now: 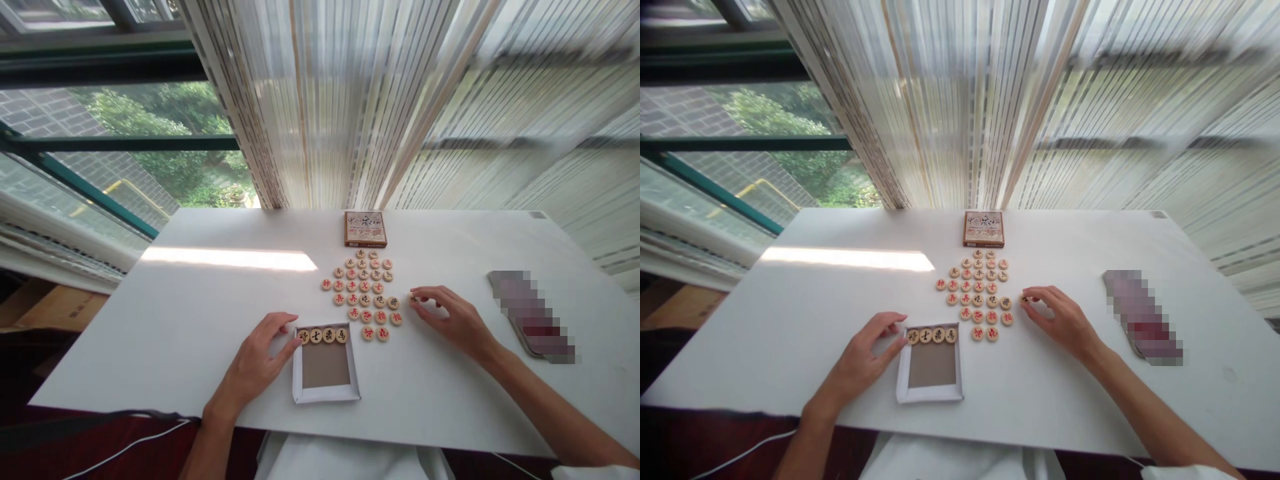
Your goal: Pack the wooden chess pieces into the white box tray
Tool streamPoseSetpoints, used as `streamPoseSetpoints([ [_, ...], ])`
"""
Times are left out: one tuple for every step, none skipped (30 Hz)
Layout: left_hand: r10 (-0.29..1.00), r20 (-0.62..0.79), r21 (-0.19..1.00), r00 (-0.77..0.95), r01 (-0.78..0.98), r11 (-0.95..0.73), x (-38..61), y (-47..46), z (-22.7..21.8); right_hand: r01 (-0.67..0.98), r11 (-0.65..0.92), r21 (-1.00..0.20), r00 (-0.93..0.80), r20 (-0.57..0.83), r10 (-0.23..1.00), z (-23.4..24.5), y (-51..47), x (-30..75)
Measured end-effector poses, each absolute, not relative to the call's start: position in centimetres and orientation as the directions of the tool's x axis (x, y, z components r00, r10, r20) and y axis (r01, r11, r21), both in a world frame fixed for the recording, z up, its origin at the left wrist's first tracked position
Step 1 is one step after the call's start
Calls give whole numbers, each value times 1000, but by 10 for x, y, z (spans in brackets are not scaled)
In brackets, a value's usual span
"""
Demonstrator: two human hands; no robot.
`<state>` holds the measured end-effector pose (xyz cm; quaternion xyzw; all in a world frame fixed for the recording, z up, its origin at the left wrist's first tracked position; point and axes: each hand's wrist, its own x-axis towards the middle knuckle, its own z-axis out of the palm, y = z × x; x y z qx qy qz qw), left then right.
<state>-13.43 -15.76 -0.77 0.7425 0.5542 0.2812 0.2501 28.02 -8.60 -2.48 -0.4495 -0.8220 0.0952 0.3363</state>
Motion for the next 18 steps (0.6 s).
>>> streamPoseSetpoints([
  [965, 146, 677, 220, 688, -259, -135, -159, -7, 671, 579, -462, -363, 477, 801, -21, -88, 277],
  [965, 152, 673, 214, 693, -259, -136, -160, -6, 663, 586, -466, -360, 488, 795, -16, -90, 272],
  [965, 160, 669, 209, 695, -262, -137, -161, -5, 654, 590, -473, -358, 494, 792, -12, -91, 267],
  [964, 166, 667, 207, 696, -265, -138, -161, -5, 642, 595, -484, -357, 498, 790, -8, -93, 260],
  [964, 171, 667, 206, 696, -267, -139, -162, -4, 618, 611, -495, -366, 506, 781, -4, -95, 252],
  [963, 172, 668, 206, 694, -268, -139, -162, -4, 590, 626, -509, -375, 514, 772, 0, -97, 243],
  [963, 173, 671, 205, 691, -267, -139, -162, -4, 557, 644, -524, -388, 521, 760, 3, -99, 234],
  [965, 168, 677, 201, 688, -261, -139, -163, -3, 517, 669, -534, -401, 539, 741, 5, -101, 224],
  [967, 159, 686, 197, 683, -251, -138, -163, -1, 477, 693, -541, -401, 567, 719, 7, -103, 214],
  [970, 147, 698, 194, 675, -240, -137, -164, 1, 445, 703, -555, -407, 573, 711, 8, -105, 204],
  [972, 134, 712, 193, 663, -230, -136, -165, 3, 410, 712, -570, -418, 576, 702, 9, -107, 194],
  [973, 122, 730, 194, 646, -221, -134, -167, 5, 382, 718, -582, -424, 580, 695, 10, -109, 185],
  [974, 112, 752, 198, 624, -213, -132, -168, 8, 357, 723, -591, -436, 579, 689, 10, -111, 176],
  [974, 106, 776, 201, 595, -207, -129, -169, 11, 337, 732, -592, -447, 584, 678, 10, -114, 169],
  [975, 99, 804, 200, 561, -197, -126, -170, 13, 323, 742, -588, -468, 582, 665, 10, -116, 162],
  [977, 85, 833, 195, 524, -177, -122, -171, 15, 306, 755, -580, -488, 585, 648, 11, -118, 156],
  [981, 63, 862, 184, 486, -146, -117, -172, 17, 296, 767, -569, -504, 589, 631, 11, -120, 151],
  [985, 26, 890, 170, 445, -100, -112, -172, 19, 285, 780, -556, -517, 596, 614, 11, -122, 147],
])
